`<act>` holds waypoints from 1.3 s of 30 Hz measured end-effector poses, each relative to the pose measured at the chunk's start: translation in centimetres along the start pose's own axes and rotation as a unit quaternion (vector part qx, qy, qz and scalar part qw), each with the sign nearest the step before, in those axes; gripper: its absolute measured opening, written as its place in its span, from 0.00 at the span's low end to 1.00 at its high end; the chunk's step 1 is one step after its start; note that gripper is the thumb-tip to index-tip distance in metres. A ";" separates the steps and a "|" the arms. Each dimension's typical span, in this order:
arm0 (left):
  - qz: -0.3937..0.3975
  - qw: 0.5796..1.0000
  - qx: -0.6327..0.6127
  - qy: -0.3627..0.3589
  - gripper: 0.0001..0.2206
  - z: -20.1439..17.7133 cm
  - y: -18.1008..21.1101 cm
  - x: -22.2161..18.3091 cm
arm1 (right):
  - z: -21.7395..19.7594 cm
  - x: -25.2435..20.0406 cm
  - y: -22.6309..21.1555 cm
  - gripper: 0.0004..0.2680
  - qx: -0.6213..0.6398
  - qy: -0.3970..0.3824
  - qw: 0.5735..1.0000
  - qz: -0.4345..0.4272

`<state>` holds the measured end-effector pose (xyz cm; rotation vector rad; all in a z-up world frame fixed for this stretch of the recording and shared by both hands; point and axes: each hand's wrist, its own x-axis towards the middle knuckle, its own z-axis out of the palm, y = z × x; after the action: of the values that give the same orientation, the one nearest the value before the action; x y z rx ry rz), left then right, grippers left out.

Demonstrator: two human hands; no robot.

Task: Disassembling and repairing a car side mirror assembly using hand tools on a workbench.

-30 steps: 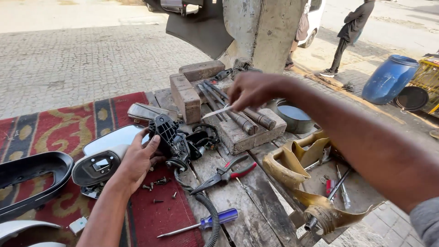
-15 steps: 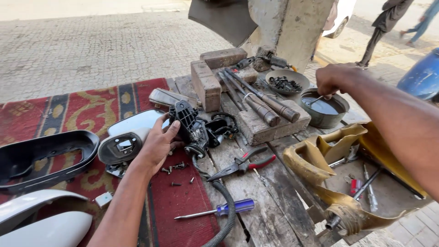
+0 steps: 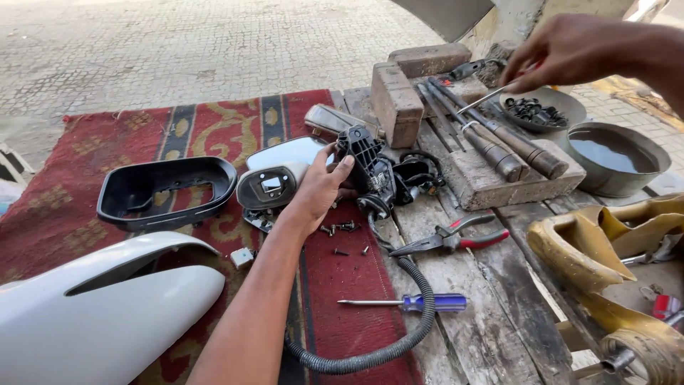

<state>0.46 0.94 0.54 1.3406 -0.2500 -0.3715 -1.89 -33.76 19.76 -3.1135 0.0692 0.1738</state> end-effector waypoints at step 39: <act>-0.002 0.999 -0.018 0.032 0.32 0.2 -0.1 0.3 | 4.1 3.0 -14.4 0.05 -0.005 -0.178 0.975 -0.131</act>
<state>0.61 0.59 0.51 1.3157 -0.1858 -0.3340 1.34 -19.44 15.66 -3.0033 -0.3472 0.7174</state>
